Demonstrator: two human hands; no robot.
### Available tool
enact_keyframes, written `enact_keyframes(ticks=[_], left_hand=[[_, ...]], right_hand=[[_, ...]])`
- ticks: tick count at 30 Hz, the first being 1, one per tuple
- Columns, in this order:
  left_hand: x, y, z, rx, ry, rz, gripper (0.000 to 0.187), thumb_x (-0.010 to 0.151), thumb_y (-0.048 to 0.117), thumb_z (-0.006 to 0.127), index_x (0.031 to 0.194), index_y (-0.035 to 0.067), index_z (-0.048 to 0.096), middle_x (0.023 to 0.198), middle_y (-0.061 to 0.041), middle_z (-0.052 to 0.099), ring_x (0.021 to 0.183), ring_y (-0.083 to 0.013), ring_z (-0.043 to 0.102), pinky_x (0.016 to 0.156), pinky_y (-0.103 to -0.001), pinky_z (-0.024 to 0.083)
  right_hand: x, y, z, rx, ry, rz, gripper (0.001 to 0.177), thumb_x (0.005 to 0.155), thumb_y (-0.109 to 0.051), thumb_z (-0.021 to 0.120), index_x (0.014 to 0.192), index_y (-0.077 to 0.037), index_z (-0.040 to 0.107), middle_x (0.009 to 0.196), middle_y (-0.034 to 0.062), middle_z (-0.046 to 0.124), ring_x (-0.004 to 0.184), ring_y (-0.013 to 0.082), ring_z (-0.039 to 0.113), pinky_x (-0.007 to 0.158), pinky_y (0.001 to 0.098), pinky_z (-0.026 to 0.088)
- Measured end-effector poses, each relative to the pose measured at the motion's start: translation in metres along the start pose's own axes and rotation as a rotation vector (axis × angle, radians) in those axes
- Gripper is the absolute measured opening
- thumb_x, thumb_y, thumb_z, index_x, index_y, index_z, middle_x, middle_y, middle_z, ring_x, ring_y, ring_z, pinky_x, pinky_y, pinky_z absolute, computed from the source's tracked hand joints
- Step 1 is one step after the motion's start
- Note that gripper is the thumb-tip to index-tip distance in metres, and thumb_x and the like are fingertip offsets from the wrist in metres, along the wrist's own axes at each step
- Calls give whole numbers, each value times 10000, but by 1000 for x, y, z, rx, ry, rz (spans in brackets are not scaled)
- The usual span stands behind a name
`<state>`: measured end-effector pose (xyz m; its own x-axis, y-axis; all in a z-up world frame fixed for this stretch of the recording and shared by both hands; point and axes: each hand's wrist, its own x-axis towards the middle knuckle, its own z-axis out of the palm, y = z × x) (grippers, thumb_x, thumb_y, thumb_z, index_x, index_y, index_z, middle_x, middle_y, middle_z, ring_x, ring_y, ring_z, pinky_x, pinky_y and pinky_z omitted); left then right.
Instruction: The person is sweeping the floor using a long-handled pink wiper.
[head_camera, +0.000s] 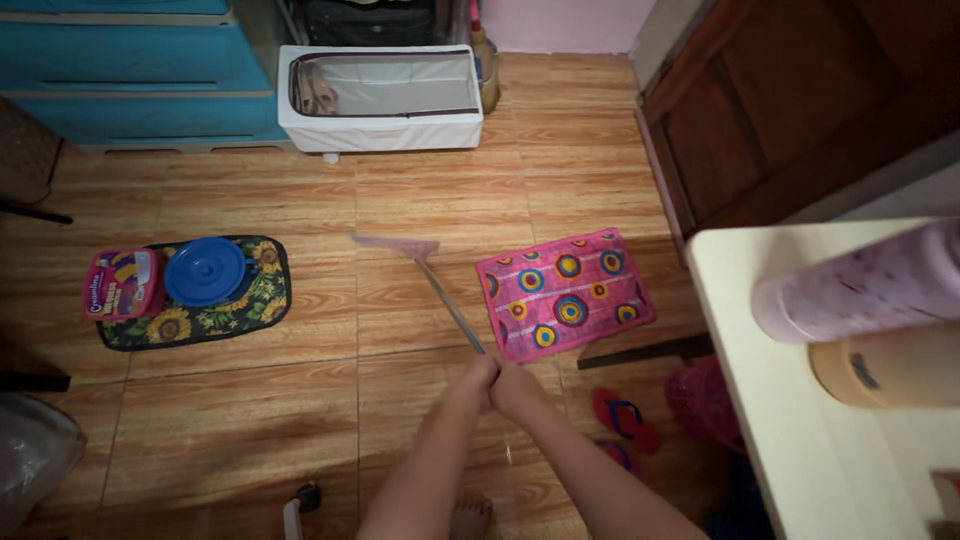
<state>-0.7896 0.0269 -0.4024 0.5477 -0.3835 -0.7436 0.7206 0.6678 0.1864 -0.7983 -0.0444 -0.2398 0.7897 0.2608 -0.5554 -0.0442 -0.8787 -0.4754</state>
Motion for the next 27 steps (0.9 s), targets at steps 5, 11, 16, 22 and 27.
enact_keyframes(ticks=[5,11,16,22,27], left_hand=[[10,-57,-3,-19,41,3,341,921,258,469,963,-3,684,970,-205,746,877,-350,720,875,-531,578],[-5,-114,16,37,4,-14,380,939,267,440,1025,-11,683,1030,-208,751,921,-365,723,896,-569,569],[-41,-167,47,100,59,-10,433,959,314,399,1045,-5,679,1045,-202,743,928,-369,714,888,-593,554],[-48,-234,40,81,38,-81,436,981,271,384,1073,-6,708,1065,-189,762,960,-349,727,911,-563,571],[-63,-250,47,68,-17,-118,457,974,283,383,1053,-39,697,1045,-212,765,953,-375,731,913,-558,568]], right_hand=[[-48,21,-4,-43,-40,71,400,868,-299,621,1257,-212,642,1208,201,684,1168,400,639,973,509,511],[-86,71,8,-2,-15,32,351,888,-296,592,1199,-169,697,1196,208,713,1156,376,673,963,488,535],[-141,102,5,-83,-52,103,343,902,-280,573,1199,-168,704,1224,209,696,1165,380,663,968,489,536],[-206,109,11,-187,-166,273,399,864,-309,679,1234,-159,667,1246,201,681,1168,367,673,984,483,541],[-214,134,28,-73,-43,73,411,843,-247,669,1232,-118,704,1220,246,690,1182,387,665,996,489,527]])
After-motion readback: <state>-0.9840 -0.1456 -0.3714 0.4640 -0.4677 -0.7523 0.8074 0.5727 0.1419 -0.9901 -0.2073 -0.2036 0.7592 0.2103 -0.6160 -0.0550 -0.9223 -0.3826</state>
